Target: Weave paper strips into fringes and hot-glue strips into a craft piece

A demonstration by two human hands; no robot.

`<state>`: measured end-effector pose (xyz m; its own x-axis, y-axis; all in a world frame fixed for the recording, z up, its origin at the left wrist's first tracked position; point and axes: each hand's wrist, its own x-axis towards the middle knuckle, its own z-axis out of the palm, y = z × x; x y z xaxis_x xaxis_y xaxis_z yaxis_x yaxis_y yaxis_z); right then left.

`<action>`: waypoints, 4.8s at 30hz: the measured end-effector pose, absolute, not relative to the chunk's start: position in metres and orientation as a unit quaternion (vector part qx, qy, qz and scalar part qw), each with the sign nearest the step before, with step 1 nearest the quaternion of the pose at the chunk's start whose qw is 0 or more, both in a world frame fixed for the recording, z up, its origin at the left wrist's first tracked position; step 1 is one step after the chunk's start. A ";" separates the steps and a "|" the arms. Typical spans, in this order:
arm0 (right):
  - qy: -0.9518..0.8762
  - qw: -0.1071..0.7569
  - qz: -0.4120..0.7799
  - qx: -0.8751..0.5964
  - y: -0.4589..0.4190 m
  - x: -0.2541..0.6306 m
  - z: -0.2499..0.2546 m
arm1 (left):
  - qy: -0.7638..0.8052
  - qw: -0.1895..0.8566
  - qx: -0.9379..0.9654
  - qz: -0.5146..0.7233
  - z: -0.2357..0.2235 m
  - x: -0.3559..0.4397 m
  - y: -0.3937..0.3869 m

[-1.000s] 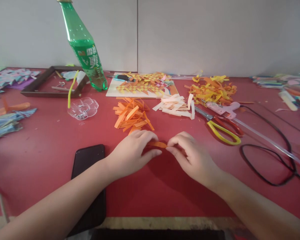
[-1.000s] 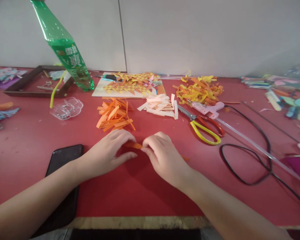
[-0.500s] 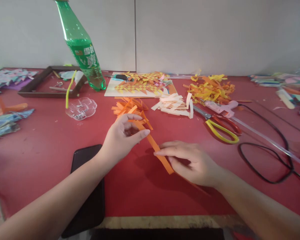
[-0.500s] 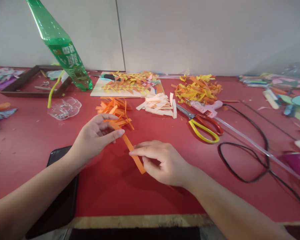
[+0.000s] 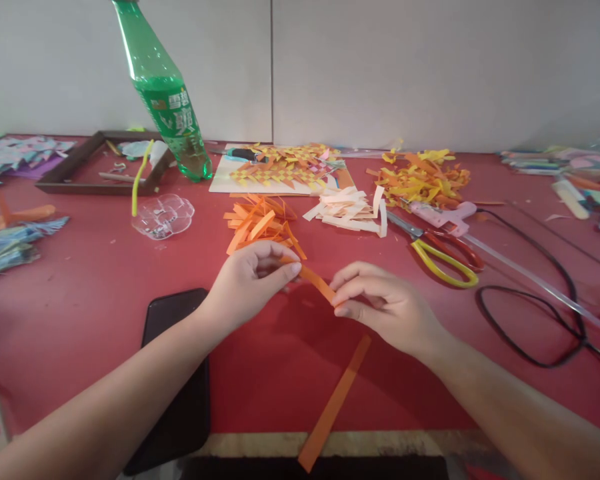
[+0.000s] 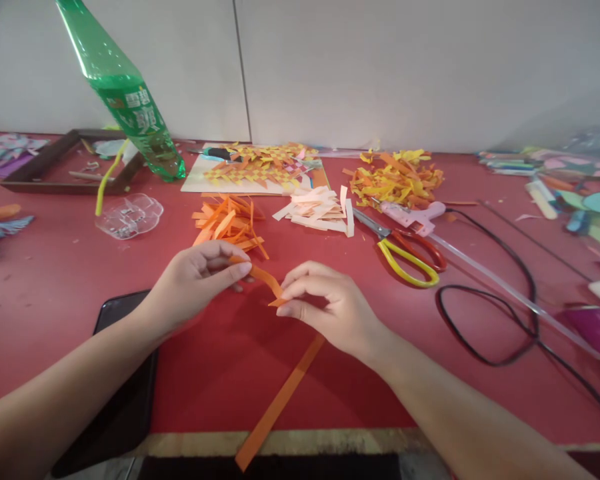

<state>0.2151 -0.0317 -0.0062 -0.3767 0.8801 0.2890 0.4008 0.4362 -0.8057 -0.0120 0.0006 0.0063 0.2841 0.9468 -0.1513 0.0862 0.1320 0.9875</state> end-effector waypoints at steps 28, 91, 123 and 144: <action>-0.636 0.342 0.480 -0.499 -0.038 0.204 -0.009 | 0.383 0.625 0.640 0.229 0.010 -0.005 -0.009; -0.870 0.145 0.317 -0.348 -0.034 0.214 -0.001 | 0.366 0.208 0.845 0.330 0.005 -0.021 -0.001; -0.616 0.384 0.478 -0.494 -0.038 0.209 -0.001 | 0.383 0.698 0.550 0.251 0.013 -0.014 -0.004; -0.656 0.392 0.415 -0.494 -0.043 0.212 -0.009 | 0.419 0.648 0.578 0.266 0.008 -0.015 -0.003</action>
